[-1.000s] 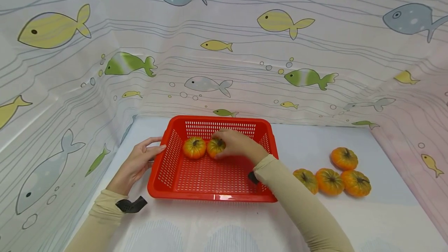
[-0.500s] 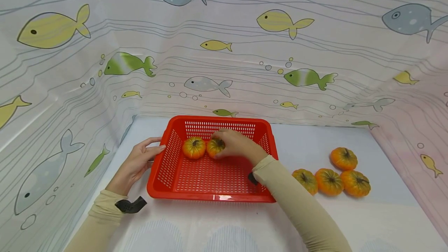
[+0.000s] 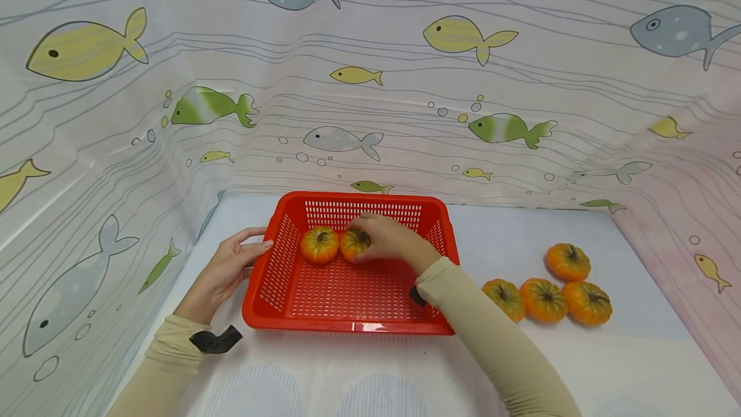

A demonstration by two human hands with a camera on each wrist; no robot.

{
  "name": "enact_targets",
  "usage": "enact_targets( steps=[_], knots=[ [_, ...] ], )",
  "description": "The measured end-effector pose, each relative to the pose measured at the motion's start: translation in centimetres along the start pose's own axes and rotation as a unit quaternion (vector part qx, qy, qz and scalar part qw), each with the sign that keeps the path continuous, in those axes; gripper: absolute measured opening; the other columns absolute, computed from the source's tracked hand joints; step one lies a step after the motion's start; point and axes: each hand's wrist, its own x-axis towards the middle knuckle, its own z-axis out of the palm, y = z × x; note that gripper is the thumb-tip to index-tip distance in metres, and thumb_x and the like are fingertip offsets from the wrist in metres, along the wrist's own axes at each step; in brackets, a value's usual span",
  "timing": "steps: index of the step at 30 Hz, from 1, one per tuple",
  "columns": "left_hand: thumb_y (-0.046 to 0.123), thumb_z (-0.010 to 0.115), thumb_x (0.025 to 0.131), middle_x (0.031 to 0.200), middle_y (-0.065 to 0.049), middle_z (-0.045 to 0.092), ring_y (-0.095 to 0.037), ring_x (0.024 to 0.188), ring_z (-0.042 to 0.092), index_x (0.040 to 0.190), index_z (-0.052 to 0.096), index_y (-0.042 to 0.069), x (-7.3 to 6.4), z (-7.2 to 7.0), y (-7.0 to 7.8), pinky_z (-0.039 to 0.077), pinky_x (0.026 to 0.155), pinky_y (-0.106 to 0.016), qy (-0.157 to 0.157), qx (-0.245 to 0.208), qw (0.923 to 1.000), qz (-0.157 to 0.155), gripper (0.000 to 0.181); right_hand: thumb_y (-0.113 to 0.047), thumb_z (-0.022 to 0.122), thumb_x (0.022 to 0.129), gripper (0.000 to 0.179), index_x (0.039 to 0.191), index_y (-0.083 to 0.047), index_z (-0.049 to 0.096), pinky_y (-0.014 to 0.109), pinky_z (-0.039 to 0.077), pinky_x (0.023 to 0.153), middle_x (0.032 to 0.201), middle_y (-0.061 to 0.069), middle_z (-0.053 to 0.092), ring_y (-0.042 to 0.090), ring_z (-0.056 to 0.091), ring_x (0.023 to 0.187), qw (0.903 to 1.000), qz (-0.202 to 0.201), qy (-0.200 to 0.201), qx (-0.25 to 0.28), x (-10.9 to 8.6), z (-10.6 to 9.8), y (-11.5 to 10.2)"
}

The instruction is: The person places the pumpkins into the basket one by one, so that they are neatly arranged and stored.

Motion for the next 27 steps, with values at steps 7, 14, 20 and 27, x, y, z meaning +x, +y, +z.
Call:
enact_targets(
  steps=[7, 14, 20, 27],
  knots=[
    [0.025, 0.068, 0.102, 0.095, 0.007, 0.08, -0.01, 0.078, 0.077, 0.15, 0.04, 0.004, 0.11, 0.03, -0.05, 0.064, 0.07, -0.027, 0.003, 0.003, 1.0, 0.0, 0.06, -0.039, 0.086, 0.085, 0.066, 0.141, -0.014, 0.061, 0.044, 0.046, 0.117, 0.145, 0.007, 0.06, 0.025, 0.056, 0.135, 1.0, -0.002, 0.0, 0.005, 0.06, 0.11, -0.17],
    [0.026, 0.068, 0.101, 0.095, 0.007, 0.08, -0.01, 0.078, 0.077, 0.15, 0.04, 0.004, 0.1, 0.01, -0.08, 0.064, 0.07, -0.028, 0.003, 0.005, 1.0, 0.0, 0.06, -0.039, 0.085, 0.085, 0.065, 0.141, -0.014, 0.061, 0.041, 0.049, 0.114, 0.139, 0.006, 0.063, 0.022, 0.059, 0.127, 1.0, -0.007, 0.004, 0.004, 0.25, 0.4, -0.03],
    [0.026, 0.068, 0.101, 0.095, 0.007, 0.08, -0.01, 0.079, 0.077, 0.15, 0.04, 0.004, 0.15, -0.04, -0.14, 0.064, 0.071, -0.029, 0.004, 0.005, 1.0, -0.002, 0.06, -0.039, 0.086, 0.085, 0.066, 0.141, -0.014, 0.061, 0.041, 0.049, 0.114, 0.14, 0.006, 0.062, 0.022, 0.059, 0.128, 1.0, -0.007, 0.004, 0.003, 0.24, 0.39, -0.02],
    [0.026, 0.068, 0.101, 0.095, 0.006, 0.08, -0.011, 0.079, 0.077, 0.149, 0.04, 0.004, 0.15, -0.02, -0.11, 0.064, 0.071, -0.028, 0.002, 0.005, 1.0, 0.0, 0.06, -0.039, 0.086, 0.085, 0.066, 0.141, -0.016, 0.061, 0.042, 0.048, 0.115, 0.141, 0.006, 0.061, 0.023, 0.058, 0.13, 1.0, -0.001, 0.005, 0.006, 0.12, 0.22, -0.11]
  ],
)
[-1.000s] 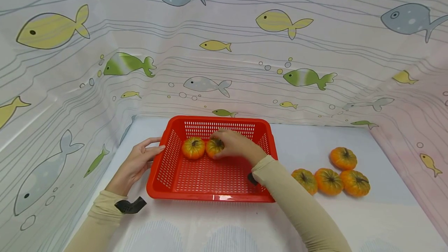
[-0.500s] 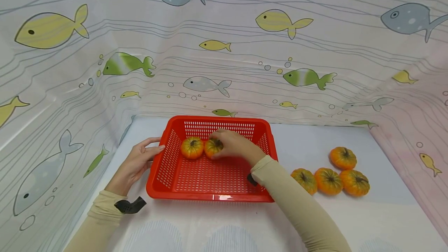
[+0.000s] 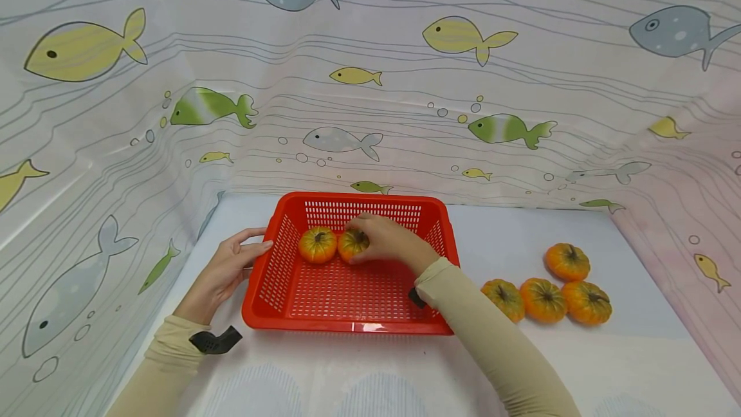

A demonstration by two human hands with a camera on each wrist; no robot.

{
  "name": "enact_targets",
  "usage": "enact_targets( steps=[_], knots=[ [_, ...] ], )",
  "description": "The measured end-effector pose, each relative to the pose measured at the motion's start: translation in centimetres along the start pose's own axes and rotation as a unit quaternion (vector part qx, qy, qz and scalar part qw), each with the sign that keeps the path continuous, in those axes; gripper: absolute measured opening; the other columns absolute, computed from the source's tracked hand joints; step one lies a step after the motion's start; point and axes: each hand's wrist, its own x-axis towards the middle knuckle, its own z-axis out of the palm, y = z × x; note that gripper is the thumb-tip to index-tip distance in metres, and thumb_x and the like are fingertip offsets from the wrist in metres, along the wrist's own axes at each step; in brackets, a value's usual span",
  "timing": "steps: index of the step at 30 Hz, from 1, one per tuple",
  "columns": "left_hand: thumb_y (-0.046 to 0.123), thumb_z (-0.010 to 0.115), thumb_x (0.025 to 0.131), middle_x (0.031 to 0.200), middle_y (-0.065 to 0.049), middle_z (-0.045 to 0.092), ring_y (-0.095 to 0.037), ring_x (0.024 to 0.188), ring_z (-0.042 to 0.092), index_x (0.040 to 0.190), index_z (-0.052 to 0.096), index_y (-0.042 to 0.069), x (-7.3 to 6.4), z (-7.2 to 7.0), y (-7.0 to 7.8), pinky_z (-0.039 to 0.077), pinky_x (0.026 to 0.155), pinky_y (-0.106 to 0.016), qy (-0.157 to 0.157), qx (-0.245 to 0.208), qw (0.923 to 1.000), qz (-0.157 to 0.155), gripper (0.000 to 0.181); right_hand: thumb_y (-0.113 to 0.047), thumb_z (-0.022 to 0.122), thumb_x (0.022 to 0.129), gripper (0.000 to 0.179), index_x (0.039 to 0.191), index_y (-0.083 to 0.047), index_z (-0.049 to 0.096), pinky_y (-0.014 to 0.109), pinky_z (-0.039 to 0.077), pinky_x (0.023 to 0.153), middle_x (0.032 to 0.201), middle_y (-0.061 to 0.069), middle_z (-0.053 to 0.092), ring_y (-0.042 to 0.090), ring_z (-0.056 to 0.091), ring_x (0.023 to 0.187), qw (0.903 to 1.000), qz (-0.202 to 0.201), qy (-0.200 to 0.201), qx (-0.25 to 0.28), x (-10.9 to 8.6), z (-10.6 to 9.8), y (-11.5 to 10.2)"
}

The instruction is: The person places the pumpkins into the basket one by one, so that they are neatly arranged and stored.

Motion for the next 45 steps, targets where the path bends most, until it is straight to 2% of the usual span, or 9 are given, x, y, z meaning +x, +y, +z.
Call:
enact_targets(
  steps=[11, 27, 34, 45],
  knots=[
    [0.025, 0.068, 0.102, 0.095, 0.006, 0.08, -0.01, 0.078, 0.077, 0.149, 0.04, 0.004, 0.0, 0.1, 0.0, 0.064, 0.071, -0.029, 0.0, -0.003, 1.0, 0.002, 0.059, -0.038, 0.086, 0.084, 0.066, 0.141, -0.015, 0.061, 0.044, 0.046, 0.117, 0.143, 0.006, 0.062, 0.025, 0.057, 0.133, 1.0, 0.001, 0.001, 0.006, -0.1, -0.4, -0.2],
    [0.026, 0.068, 0.101, 0.093, 0.006, 0.08, -0.011, 0.078, 0.077, 0.15, 0.04, 0.004, 0.0, 0.2, -0.1, 0.064, 0.071, -0.029, 0.001, -0.004, 1.0, -0.004, 0.06, -0.039, 0.086, 0.084, 0.071, 0.146, -0.015, 0.058, 0.048, 0.039, 0.123, 0.153, 0.007, 0.054, 0.029, 0.046, 0.147, 0.9997, -0.002, 0.018, 0.016, -0.8, -1.6, -0.7],
    [0.025, 0.068, 0.102, 0.093, 0.007, 0.08, -0.01, 0.078, 0.077, 0.149, 0.041, 0.004, -0.1, 0.1, -0.1, 0.064, 0.071, -0.028, 0.0, -0.005, 1.0, 0.0, 0.058, -0.045, 0.085, 0.084, 0.073, 0.147, -0.02, 0.058, 0.049, 0.045, 0.118, 0.152, 0.004, 0.055, 0.027, 0.052, 0.14, 0.9996, 0.007, 0.023, 0.012, -1.3, -2.3, -0.4],
    [0.027, 0.068, 0.102, 0.094, 0.007, 0.08, -0.011, 0.078, 0.077, 0.15, 0.04, 0.004, -0.1, 0.2, 0.0, 0.064, 0.072, -0.029, 0.003, 0.001, 1.0, 0.001, 0.06, -0.04, 0.087, 0.083, 0.071, 0.144, -0.016, 0.06, 0.052, 0.046, 0.116, 0.146, 0.004, 0.06, 0.028, 0.053, 0.14, 0.9979, -0.008, 0.059, 0.025, -2.6, -3.9, 0.1]
  ],
)
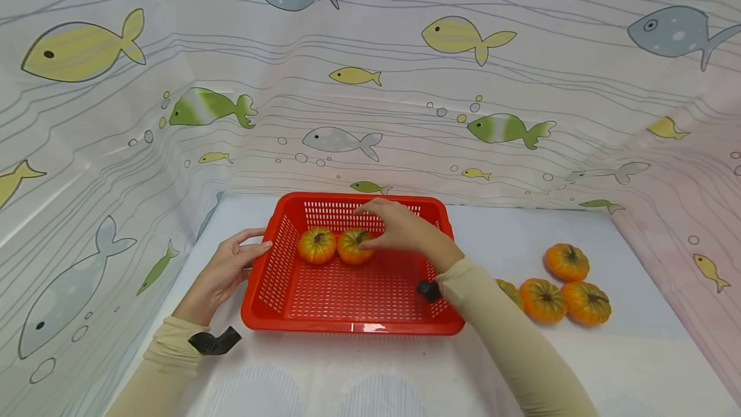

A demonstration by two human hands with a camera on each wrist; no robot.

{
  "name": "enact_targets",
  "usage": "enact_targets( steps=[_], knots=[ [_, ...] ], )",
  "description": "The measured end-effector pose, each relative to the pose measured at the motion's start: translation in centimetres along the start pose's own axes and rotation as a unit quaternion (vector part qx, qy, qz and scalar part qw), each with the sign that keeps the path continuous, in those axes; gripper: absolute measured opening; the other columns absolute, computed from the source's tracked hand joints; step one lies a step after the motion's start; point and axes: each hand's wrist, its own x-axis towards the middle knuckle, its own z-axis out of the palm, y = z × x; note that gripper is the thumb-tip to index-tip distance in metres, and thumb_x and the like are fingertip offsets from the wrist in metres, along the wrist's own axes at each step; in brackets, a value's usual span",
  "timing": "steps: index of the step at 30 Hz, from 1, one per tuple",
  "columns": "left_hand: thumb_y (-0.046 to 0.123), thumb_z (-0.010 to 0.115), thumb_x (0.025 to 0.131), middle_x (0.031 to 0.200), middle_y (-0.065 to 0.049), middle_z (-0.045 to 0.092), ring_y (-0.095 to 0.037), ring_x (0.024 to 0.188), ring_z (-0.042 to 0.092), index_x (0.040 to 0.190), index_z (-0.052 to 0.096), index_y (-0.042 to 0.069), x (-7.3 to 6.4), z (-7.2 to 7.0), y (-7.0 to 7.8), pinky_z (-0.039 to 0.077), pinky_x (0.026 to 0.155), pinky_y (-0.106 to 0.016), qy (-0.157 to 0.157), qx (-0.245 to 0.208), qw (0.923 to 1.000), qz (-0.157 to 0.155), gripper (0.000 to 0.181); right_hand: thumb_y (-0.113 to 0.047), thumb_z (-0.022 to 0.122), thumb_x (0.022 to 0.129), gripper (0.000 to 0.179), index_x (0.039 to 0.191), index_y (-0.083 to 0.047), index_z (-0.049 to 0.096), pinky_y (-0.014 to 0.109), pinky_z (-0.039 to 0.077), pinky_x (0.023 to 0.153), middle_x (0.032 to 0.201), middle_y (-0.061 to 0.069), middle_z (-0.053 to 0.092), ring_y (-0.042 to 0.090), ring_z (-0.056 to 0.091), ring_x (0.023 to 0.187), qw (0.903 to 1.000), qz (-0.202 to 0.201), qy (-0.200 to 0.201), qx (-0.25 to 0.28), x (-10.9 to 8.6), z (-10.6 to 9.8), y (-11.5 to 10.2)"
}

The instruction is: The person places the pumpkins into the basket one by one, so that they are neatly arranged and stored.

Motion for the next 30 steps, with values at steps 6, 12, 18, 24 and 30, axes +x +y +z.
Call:
enact_targets(
  steps=[6, 12, 18, 24, 30],
  knots=[
    [0.027, 0.067, 0.102, 0.094, 0.007, 0.08, -0.01, 0.078, 0.077, 0.15, 0.04, 0.004, 0.0, -0.1, 0.0, 0.064, 0.072, -0.029, -0.002, -0.002, 1.0, 0.0, 0.06, -0.038, 0.088, 0.082, 0.07, 0.143, -0.016, 0.061, 0.05, 0.046, 0.116, 0.147, 0.002, 0.06, 0.027, 0.051, 0.143, 0.9998, 0.002, 0.017, 0.009, -0.8, -1.0, 0.3],
    [0.027, 0.068, 0.102, 0.095, 0.006, 0.08, -0.011, 0.078, 0.077, 0.15, 0.039, 0.004, 0.1, -0.1, -0.1, 0.064, 0.072, -0.029, -0.004, -0.002, 1.0, 0.001, 0.061, -0.037, 0.089, 0.082, 0.071, 0.144, -0.017, 0.06, 0.056, 0.043, 0.118, 0.15, 0.006, 0.057, 0.031, 0.046, 0.147, 0.9992, 0.015, 0.033, 0.018, -2.0, -2.2, 0.7],
    [0.026, 0.067, 0.102, 0.095, 0.006, 0.08, -0.011, 0.078, 0.077, 0.15, 0.04, 0.004, 0.0, -0.1, -0.1, 0.064, 0.071, -0.029, -0.005, -0.001, 1.0, 0.004, 0.059, -0.039, 0.087, 0.084, 0.07, 0.144, -0.018, 0.059, 0.056, 0.044, 0.117, 0.15, 0.003, 0.058, 0.028, 0.047, 0.146, 0.9989, 0.009, 0.041, 0.02, -3.3, -3.5, 1.0],
    [0.027, 0.067, 0.102, 0.094, 0.007, 0.079, -0.011, 0.078, 0.077, 0.15, 0.04, 0.004, 0.0, -0.1, 0.0, 0.064, 0.071, -0.029, -0.001, 0.001, 1.0, 0.001, 0.06, -0.038, 0.086, 0.084, 0.07, 0.145, -0.019, 0.058, 0.061, 0.047, 0.112, 0.15, 0.006, 0.057, 0.031, 0.049, 0.143, 0.9987, 0.015, 0.047, 0.015, -4.6, -4.5, 1.0],
    [0.027, 0.067, 0.102, 0.095, 0.007, 0.08, -0.011, 0.079, 0.077, 0.149, 0.041, 0.004, -0.1, 0.0, 0.0, 0.064, 0.072, -0.029, 0.0, -0.002, 1.0, 0.001, 0.059, -0.038, 0.087, 0.083, 0.069, 0.143, -0.019, 0.058, 0.061, 0.053, 0.104, 0.146, 0.008, 0.06, 0.034, 0.055, 0.134, 0.9977, 0.024, 0.062, 0.011, -5.9, -5.3, 1.9]
  ],
)
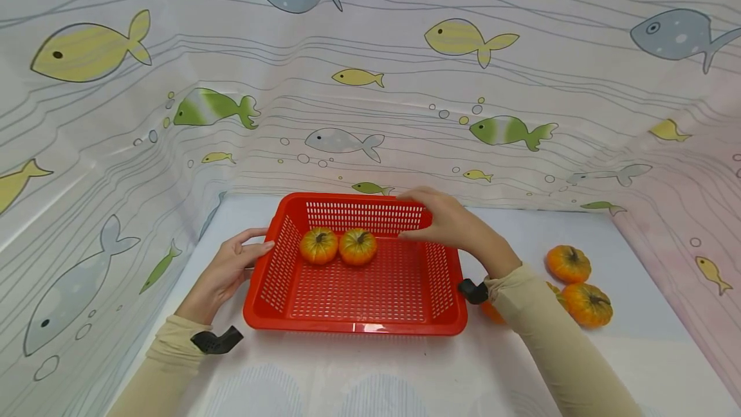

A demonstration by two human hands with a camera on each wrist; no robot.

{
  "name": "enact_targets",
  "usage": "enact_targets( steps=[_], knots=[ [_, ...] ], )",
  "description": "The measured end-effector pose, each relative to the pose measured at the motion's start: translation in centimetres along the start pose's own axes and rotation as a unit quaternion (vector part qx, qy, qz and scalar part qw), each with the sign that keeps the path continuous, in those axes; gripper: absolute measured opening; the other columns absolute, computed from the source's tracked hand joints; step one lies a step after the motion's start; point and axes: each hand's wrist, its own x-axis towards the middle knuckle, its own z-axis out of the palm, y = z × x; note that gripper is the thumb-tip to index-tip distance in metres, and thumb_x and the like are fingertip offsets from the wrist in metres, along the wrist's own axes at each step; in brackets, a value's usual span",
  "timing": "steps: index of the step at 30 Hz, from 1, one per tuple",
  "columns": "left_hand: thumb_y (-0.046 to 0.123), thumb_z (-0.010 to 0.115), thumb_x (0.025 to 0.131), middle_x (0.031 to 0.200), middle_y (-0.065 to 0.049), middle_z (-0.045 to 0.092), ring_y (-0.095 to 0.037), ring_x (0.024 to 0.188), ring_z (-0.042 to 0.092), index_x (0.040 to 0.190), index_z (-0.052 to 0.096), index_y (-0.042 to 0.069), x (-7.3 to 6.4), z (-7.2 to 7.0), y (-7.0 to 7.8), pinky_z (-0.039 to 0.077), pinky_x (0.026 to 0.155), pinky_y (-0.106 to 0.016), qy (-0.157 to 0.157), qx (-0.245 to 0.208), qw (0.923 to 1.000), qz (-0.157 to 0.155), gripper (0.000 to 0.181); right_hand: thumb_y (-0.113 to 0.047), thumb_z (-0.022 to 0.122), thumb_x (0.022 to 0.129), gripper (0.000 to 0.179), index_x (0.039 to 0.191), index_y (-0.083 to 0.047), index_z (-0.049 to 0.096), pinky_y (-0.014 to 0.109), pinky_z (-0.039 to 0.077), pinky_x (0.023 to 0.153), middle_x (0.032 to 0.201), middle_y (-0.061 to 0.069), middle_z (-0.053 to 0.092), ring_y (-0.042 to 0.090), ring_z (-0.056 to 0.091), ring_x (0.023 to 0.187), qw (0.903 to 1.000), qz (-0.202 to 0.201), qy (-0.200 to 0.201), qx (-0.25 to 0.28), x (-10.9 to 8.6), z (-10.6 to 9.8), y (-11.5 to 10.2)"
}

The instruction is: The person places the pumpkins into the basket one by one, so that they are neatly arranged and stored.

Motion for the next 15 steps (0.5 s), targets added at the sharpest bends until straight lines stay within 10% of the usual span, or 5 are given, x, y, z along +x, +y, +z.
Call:
enact_targets(
  steps=[15],
  knots=[
    [0.026, 0.068, 0.102, 0.096, 0.006, 0.08, -0.011, 0.08, 0.078, 0.149, 0.041, 0.004, 0.0, 0.0, 0.0, 0.064, 0.072, -0.03, 0.0, -0.006, 1.0, -0.001, 0.059, -0.033, 0.088, 0.083, 0.072, 0.145, -0.012, 0.056, 0.057, 0.056, 0.101, 0.148, 0.012, 0.058, 0.037, 0.055, 0.134, 0.999, 0.037, 0.026, -0.004, -3.5, -2.5, 3.8]
  ],
)
